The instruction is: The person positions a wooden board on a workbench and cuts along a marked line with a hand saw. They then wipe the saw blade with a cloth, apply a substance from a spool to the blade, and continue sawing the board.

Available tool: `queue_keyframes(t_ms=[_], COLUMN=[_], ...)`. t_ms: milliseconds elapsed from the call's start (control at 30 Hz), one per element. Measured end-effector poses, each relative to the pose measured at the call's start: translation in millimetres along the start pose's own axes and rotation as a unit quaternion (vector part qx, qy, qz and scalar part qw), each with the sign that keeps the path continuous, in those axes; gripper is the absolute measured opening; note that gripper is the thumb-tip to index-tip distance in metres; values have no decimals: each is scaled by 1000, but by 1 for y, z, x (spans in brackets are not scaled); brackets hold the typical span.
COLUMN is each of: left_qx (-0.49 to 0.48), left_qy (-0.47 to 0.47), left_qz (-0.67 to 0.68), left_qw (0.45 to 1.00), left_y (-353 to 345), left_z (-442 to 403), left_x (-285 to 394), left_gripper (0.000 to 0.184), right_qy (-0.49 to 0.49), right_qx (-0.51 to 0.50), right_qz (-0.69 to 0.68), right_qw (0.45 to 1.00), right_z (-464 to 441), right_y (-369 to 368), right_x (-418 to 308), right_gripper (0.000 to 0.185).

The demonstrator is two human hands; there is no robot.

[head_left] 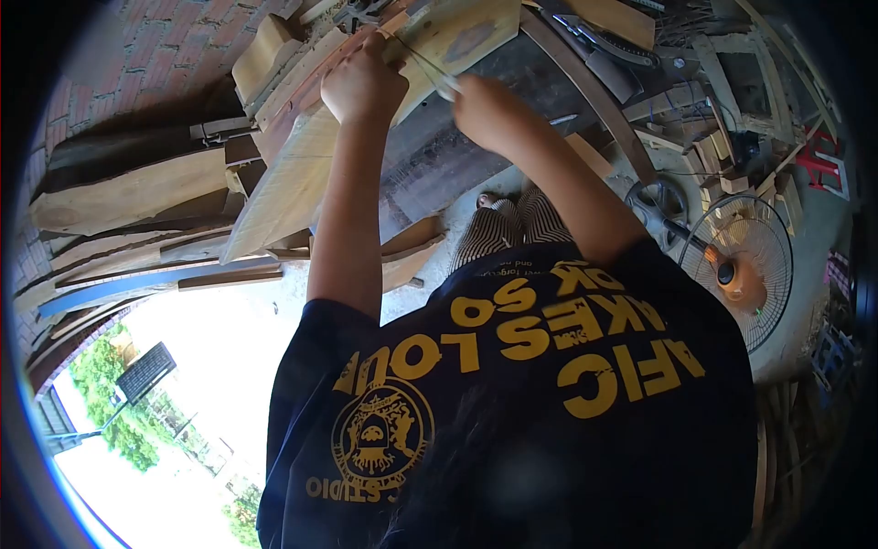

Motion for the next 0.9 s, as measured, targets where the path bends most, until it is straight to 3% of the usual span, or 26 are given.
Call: queue_keyframes(t_ms=[100,200,300,400,500,600,700,800,900], left_qx=[-1,-25,-21,-23,-15,-14,-12,-18,-3], left_qy=[4,16,18,9,15,18,18,10,6], left_qz=[9,17,19,8,0,5,6,-8,2], left_qw=[1000,999,999,1000,1000,1000,1000,1000,1000], left_y=[6,3,5,-1,4,2,4,1,3], left_z=[-9,-15,-19,-15,-20,-27,-29,-21,-24], left_x=[-2,-4,-7,-5,-7,-14,-10,-9,-9], left_gripper=[28,29,32,35,36,37,37,37,36], right_qy=[22,30,38,19,5,-11,1,13,2], right_qx=[16,-17,5,-15,-12,-39,-28,-15,-18], right_qz=[73,10,29,-7,45,-10,50,-2,31], right_qw=[997,999,999,1000,999,999,998,1000,999], right_z=[-36,7,48,9,-27,9,54,19,-26], right_y=[-7,1,1,-3,-6,-5,5,2,-8], right_x=[-9,-4,18,8,-12,1,10,5,-1], right_gripper=[22,23,23,23,23,23,23,23,23])
Point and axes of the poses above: each hand's wrist, its own z-axis away from the middle knuckle, its own y-axis out of the back of the hand, x = y × z, the point moved 8 cm from there along -z, towards the middle knuckle, and after that the axes turned 12 degrees about y, right-handed, at the moved point
